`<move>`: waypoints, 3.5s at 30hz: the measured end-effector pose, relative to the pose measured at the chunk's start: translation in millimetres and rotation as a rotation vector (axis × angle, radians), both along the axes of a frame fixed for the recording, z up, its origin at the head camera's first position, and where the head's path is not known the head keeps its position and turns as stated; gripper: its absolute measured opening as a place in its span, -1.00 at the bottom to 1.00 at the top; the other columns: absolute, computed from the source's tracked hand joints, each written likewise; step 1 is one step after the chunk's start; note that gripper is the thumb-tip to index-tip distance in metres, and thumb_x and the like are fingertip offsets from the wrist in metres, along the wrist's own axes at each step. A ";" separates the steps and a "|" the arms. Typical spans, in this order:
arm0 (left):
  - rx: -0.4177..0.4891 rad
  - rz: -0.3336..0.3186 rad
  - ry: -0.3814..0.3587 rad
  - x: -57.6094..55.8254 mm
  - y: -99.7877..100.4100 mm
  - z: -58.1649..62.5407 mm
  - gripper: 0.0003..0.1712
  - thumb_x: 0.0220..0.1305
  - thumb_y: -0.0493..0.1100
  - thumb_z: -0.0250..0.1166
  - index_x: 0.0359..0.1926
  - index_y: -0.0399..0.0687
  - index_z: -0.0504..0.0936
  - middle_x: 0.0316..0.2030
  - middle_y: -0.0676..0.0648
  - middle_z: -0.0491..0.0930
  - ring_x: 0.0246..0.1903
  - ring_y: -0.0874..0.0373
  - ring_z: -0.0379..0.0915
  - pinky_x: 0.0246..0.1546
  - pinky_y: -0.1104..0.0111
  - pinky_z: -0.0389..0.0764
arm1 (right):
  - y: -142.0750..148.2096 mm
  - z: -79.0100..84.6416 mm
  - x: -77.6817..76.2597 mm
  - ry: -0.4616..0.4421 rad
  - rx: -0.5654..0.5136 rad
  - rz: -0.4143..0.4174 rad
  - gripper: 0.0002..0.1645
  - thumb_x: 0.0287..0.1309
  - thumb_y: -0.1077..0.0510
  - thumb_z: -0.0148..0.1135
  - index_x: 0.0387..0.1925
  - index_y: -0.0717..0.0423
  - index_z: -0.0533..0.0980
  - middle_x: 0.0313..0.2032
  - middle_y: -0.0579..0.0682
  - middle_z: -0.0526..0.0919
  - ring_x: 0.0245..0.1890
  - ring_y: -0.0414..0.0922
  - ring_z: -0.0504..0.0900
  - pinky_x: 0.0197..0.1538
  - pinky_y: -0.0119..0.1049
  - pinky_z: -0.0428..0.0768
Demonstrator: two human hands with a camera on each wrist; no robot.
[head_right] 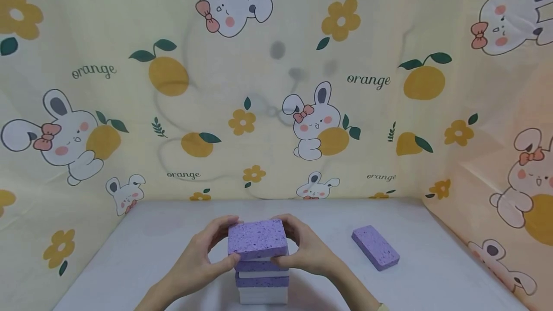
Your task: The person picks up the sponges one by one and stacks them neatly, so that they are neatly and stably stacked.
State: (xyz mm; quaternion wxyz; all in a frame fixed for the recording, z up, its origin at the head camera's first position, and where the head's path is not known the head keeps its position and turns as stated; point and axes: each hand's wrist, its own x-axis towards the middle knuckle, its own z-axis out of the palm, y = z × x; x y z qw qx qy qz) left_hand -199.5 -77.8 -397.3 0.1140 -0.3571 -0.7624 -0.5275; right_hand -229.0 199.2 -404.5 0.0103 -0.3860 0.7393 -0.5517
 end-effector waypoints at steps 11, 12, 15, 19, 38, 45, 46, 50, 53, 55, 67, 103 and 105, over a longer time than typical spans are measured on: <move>-0.022 -0.044 -0.103 1.1 1.9 -2.3 -0.06 0.28 -0.16 0.35 0.48 0.01 -0.06 0.29 0.07 0.36 0.28 0.14 0.28 0.33 0.17 0.23 | 0.1 0.8 2.4 -0.039 0.026 -0.005 -0.06 -0.04 0.25 0.50 0.37 0.08 0.25 0.13 0.11 0.49 0.07 0.07 0.51 0.19 -0.28 0.45; -0.020 -0.048 -0.104 1.0 2.0 -2.5 -0.06 0.28 -0.17 0.35 0.48 0.01 -0.06 0.29 0.06 0.36 0.28 0.14 0.29 0.32 0.18 0.24 | 0.0 0.8 2.4 -0.036 0.026 0.001 -0.06 -0.03 0.25 0.50 0.37 0.09 0.24 0.12 0.12 0.49 0.06 0.08 0.51 0.19 -0.28 0.45; -0.025 -0.051 -0.114 0.6 1.8 -3.1 -0.07 0.27 -0.15 0.35 0.47 0.01 -0.03 0.28 0.05 0.37 0.26 0.14 0.30 0.31 0.21 0.27 | -0.3 1.2 2.5 -0.039 0.026 0.010 -0.07 -0.02 0.25 0.49 0.37 0.11 0.24 0.11 0.12 0.50 0.06 0.07 0.51 0.19 -0.28 0.45; -0.035 -0.046 -0.144 -0.7 1.9 -3.5 -0.11 0.28 -0.09 0.35 0.46 0.01 0.02 0.27 0.07 0.37 0.25 0.15 0.31 0.29 0.25 0.30 | -0.6 1.9 2.4 -0.050 0.026 0.010 -0.10 -0.01 0.25 0.49 0.35 0.09 0.27 0.12 0.10 0.50 0.07 0.06 0.50 0.20 -0.29 0.44; -0.072 -0.013 -0.170 -3.2 -3.8 -8.1 -0.25 0.30 0.03 0.32 0.40 0.03 0.21 0.25 0.00 0.40 0.14 0.07 0.43 0.18 0.09 0.45 | -1.5 2.3 8.3 -0.053 0.059 -0.061 -0.05 -0.03 0.20 0.53 0.38 0.01 0.27 0.22 0.01 0.46 0.18 0.00 0.46 0.26 -0.29 0.39; -0.069 -0.005 -0.139 -4.4 -0.6 -9.9 -0.27 0.29 0.02 0.32 0.40 0.05 0.23 0.19 0.08 0.43 0.08 0.10 0.44 0.12 0.17 0.50 | 39.4 -12.9 33.8 -0.005 0.062 -0.364 -0.17 0.05 0.18 0.49 0.34 0.11 0.33 0.23 0.05 0.48 0.22 0.03 0.44 0.25 -0.24 0.42; -0.069 0.000 -0.133 -3.5 -0.6 -10.2 -0.26 0.29 0.02 0.32 0.39 0.04 0.23 0.17 0.09 0.43 0.07 0.10 0.44 0.12 0.16 0.50 | 47.5 -16.0 38.7 -0.010 0.068 -0.455 -0.24 0.07 0.14 0.48 0.29 0.12 0.37 0.20 0.05 0.50 0.20 0.01 0.45 0.22 -0.28 0.45; -0.076 0.019 -0.130 -1.3 -2.1 -10.0 -0.25 0.27 0.02 0.35 0.39 0.04 0.23 0.14 0.12 0.44 0.05 0.12 0.45 0.11 0.16 0.51 | 80.2 -28.5 56.3 -0.033 0.125 -0.838 -0.32 0.04 -0.01 0.50 0.17 0.11 0.49 0.15 0.06 0.54 0.09 -0.15 0.52 0.07 -0.55 0.46; -0.090 0.025 -0.142 -1.4 -2.8 -8.7 -0.24 0.27 0.04 0.34 0.40 0.05 0.23 0.15 0.11 0.44 0.05 0.11 0.44 0.10 0.15 0.51 | 104.0 -38.1 61.7 0.033 0.159 -1.024 -0.30 -0.01 0.00 0.54 0.16 0.13 0.51 0.16 0.13 0.52 0.01 -0.30 0.50 -0.01 -0.68 0.40; -0.097 0.027 -0.150 -1.6 -2.6 -7.8 -0.24 0.27 0.06 0.33 0.40 0.05 0.23 0.16 0.08 0.44 0.06 0.08 0.44 0.10 0.12 0.51 | 117.8 -43.1 61.8 0.076 0.181 -1.101 -0.29 -0.03 0.00 0.56 0.16 0.11 0.52 0.16 0.15 0.52 -0.04 -0.39 0.47 -0.06 -0.71 0.38; -0.075 0.007 -0.159 -1.8 -2.2 -6.5 -0.22 0.26 0.01 0.35 0.41 0.05 0.21 0.18 0.09 0.42 0.06 0.10 0.44 0.08 0.19 0.53 | 175.5 -60.7 46.4 -0.040 0.367 -1.101 -0.09 -0.02 -0.15 0.52 0.26 0.25 0.42 0.25 0.47 0.32 0.10 0.49 0.39 0.04 0.32 0.39; -0.090 0.001 -0.175 -1.8 1.1 -7.7 -0.22 0.27 0.03 0.33 0.42 0.02 0.20 0.18 0.07 0.41 0.05 0.12 0.44 0.06 0.17 0.54 | 192.6 -71.0 31.7 -0.289 0.357 -1.075 0.16 -0.06 -0.15 0.54 0.33 0.45 0.19 0.23 0.49 0.32 0.15 0.32 0.44 0.09 -0.02 0.55; -0.091 0.006 -0.175 -1.5 0.8 -7.6 -0.22 0.27 0.03 0.33 0.42 0.02 0.20 0.18 0.07 0.41 0.05 0.13 0.44 0.05 0.16 0.54 | 192.0 -71.5 32.4 -0.267 0.333 -1.069 0.13 -0.07 -0.12 0.56 0.33 0.44 0.20 0.23 0.47 0.34 0.16 0.30 0.44 0.02 -0.24 0.60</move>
